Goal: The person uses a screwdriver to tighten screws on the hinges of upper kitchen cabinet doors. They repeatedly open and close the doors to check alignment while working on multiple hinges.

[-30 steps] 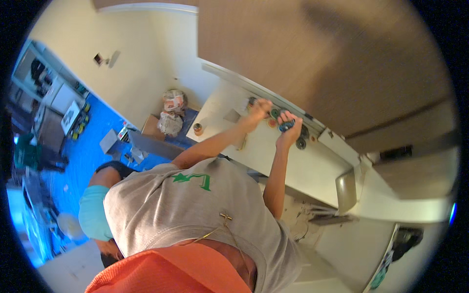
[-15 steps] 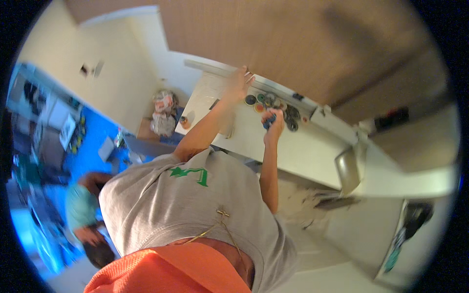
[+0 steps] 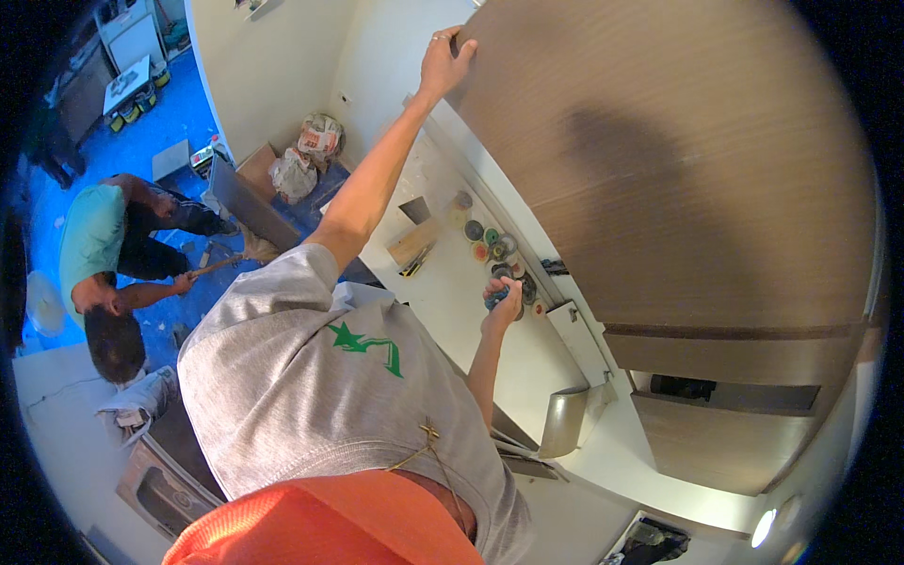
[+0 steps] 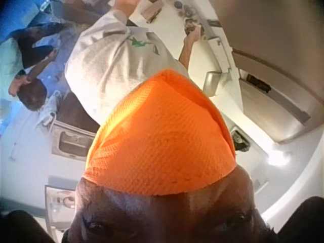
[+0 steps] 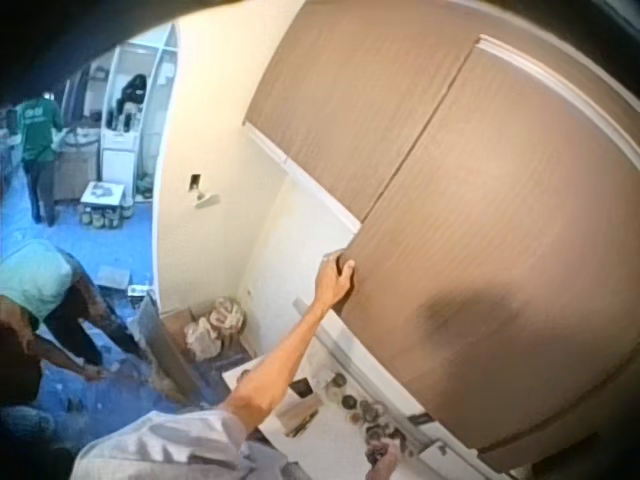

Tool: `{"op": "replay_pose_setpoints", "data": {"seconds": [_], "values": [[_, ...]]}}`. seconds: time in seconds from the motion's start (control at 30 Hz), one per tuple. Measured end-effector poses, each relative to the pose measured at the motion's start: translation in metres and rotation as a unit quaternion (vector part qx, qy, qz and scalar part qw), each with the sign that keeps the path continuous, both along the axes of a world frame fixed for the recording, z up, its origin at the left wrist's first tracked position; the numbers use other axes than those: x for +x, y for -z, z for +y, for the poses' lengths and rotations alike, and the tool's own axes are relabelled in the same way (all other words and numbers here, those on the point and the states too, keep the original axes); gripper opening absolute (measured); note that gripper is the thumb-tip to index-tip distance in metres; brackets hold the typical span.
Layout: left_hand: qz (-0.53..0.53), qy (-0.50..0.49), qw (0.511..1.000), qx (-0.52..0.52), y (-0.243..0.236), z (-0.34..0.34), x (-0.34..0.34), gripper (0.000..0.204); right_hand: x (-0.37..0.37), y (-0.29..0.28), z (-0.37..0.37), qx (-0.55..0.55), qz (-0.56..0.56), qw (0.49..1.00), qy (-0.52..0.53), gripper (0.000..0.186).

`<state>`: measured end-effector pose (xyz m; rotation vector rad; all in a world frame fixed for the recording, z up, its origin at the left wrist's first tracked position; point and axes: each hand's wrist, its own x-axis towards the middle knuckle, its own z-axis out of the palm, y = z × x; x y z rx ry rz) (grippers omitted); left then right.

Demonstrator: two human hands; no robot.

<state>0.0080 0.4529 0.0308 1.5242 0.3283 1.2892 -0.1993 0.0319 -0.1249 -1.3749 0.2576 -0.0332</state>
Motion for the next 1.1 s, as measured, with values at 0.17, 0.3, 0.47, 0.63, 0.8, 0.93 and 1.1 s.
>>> {"op": "replay_pose_setpoints", "data": {"seconds": [0.17, 0.3, 0.47, 0.63, 0.8, 0.93, 1.1], "values": [[0.018, 0.001, 1.0, 0.013, 0.036, 0.004, -0.007, 0.044, 0.016, 0.004, 0.077, 0.028, -0.006, 0.998, -0.048, 0.042], [0.027, 0.039, 0.999, -0.017, 0.07, 0.01, -0.014, 0.044, 0.014, 0.014, 0.132, 0.064, 0.028, 0.996, -0.056, 0.038], [0.012, 0.086, 0.994, -0.062, 0.09, 0.009, -0.019, 0.047, 0.057, -0.018, 0.151, 0.199, 0.031, 0.978, 0.047, 0.024], [0.014, 0.086, 0.995, -0.056, 0.087, 0.01, -0.018, 0.047, 0.118, -0.068, 0.137, 0.296, -0.02, 0.954, 0.048, 0.016], [0.072, 0.094, 0.992, -0.037, 0.088, 0.009, -0.018, 0.047, 0.137, -0.058, 0.138, 0.305, -0.011, 0.94, 0.154, 0.013], [0.023, 0.102, 0.994, -0.033, 0.091, 0.009, -0.015, 0.046, 0.139, -0.052, 0.129, 0.332, -0.073, 0.923, 0.181, 0.011], [0.05, 0.165, 0.982, -0.072, 0.092, 0.008, -0.013, 0.051, 0.138, -0.059, 0.131, 0.394, -0.082, 0.891, 0.21, 0.016]]}}
